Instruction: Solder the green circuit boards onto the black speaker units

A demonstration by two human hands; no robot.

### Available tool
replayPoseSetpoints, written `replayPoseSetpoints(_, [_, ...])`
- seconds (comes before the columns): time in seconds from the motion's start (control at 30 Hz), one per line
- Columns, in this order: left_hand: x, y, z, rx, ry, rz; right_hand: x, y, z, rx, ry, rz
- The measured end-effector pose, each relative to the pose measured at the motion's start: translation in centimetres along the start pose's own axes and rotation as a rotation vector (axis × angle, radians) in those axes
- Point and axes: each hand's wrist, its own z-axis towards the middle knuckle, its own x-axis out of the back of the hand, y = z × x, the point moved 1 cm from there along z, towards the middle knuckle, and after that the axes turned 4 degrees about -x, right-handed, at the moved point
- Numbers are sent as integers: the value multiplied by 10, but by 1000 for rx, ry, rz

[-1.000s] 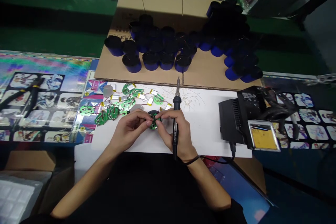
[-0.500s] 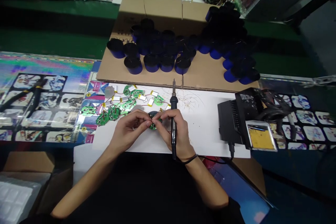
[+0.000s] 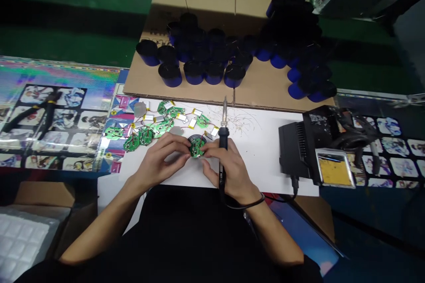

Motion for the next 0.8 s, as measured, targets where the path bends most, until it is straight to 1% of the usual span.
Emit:
replayPoseSetpoints(0.07, [0,-2,0,-28,-22,40,-3,5,-2,37,-76,-52])
replayPoseSetpoints(0.1, [0,-3,0,-34,-30,54,-8,6,-3,50,-80,-58])
replayPoseSetpoints(0.23, [2,-7,7,-68,-102,68,-27,10,-3,69,38,-44])
replayPoseSetpoints(0.27, [4,-9,9,-76,-126,61,-29,10,-3,71,51,-49])
replayPoseSetpoints(0.33, [8,-13,13,-79,-177,35,-29,8,-2,71,34,-54])
replayPoseSetpoints(0.4, [12,-17,17,-73,-226,2,-20,5,0,43,0,-14])
replayPoseSetpoints(0.47, [14,-21,20,-76,-260,-36,-6,-1,1,-52,17,109])
replayPoseSetpoints(0.5, [15,-22,21,-80,-269,-54,3,-3,2,-128,48,200])
replayPoseSetpoints(0.57, [16,-23,23,-85,-278,-78,22,-8,5,-299,169,415])
replayPoseSetpoints(0.6, [16,-23,24,-87,-279,-86,30,-9,7,-370,199,484])
replayPoseSetpoints(0.63, [16,-23,24,-89,-278,-91,38,-11,8,-408,228,532])
replayPoseSetpoints(0.67, [16,-23,24,-91,-275,-94,45,-11,9,-441,214,554])
replayPoseSetpoints(0.7, [16,-23,24,-92,-273,-95,51,-11,8,-465,172,550])
replayPoseSetpoints(0.77, [16,-22,23,-89,-275,-93,58,-8,3,-475,138,453])
replayPoseSetpoints(0.8, [16,-22,23,-84,-279,-90,60,-6,-1,-466,151,378])
